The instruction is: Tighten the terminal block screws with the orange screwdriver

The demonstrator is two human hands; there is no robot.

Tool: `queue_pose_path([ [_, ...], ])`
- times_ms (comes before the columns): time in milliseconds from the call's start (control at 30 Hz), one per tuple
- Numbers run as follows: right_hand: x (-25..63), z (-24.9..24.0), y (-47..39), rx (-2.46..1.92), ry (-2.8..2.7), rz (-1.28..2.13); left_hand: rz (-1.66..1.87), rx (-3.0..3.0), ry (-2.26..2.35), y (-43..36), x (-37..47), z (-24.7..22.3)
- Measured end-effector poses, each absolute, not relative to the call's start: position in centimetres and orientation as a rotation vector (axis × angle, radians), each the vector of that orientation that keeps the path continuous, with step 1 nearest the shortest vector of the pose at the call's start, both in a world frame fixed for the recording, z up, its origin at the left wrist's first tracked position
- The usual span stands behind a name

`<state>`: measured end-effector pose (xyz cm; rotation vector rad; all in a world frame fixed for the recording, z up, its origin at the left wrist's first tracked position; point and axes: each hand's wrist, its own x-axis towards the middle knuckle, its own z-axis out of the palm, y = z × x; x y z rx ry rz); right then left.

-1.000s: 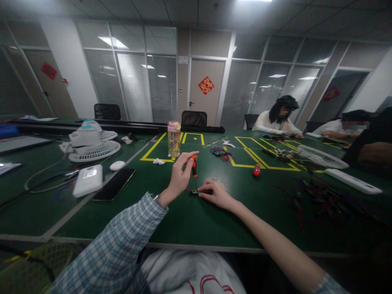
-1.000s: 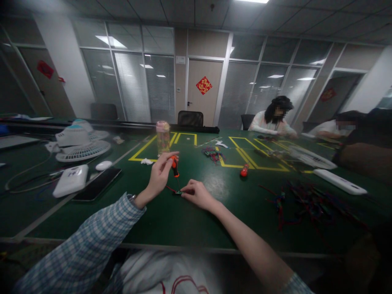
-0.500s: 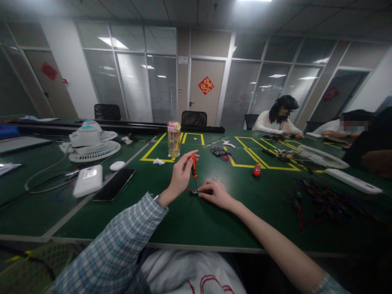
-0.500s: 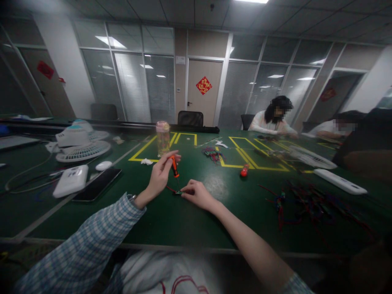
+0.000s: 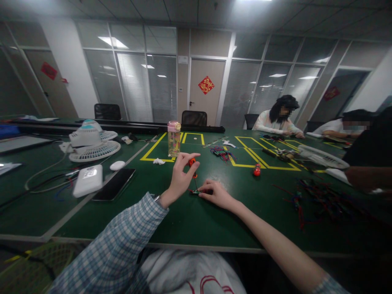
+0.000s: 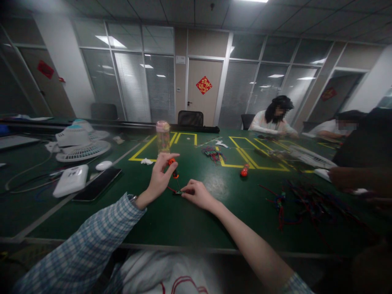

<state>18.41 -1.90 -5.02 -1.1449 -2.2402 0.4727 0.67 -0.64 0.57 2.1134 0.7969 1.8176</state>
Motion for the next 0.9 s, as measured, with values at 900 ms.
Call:
queue_pose_path([
  [900,18.41,-4.98,-1.89,-1.133,-2.239,0.481,1.866,2.098,0.829,-0.63,0.68,0.75],
])
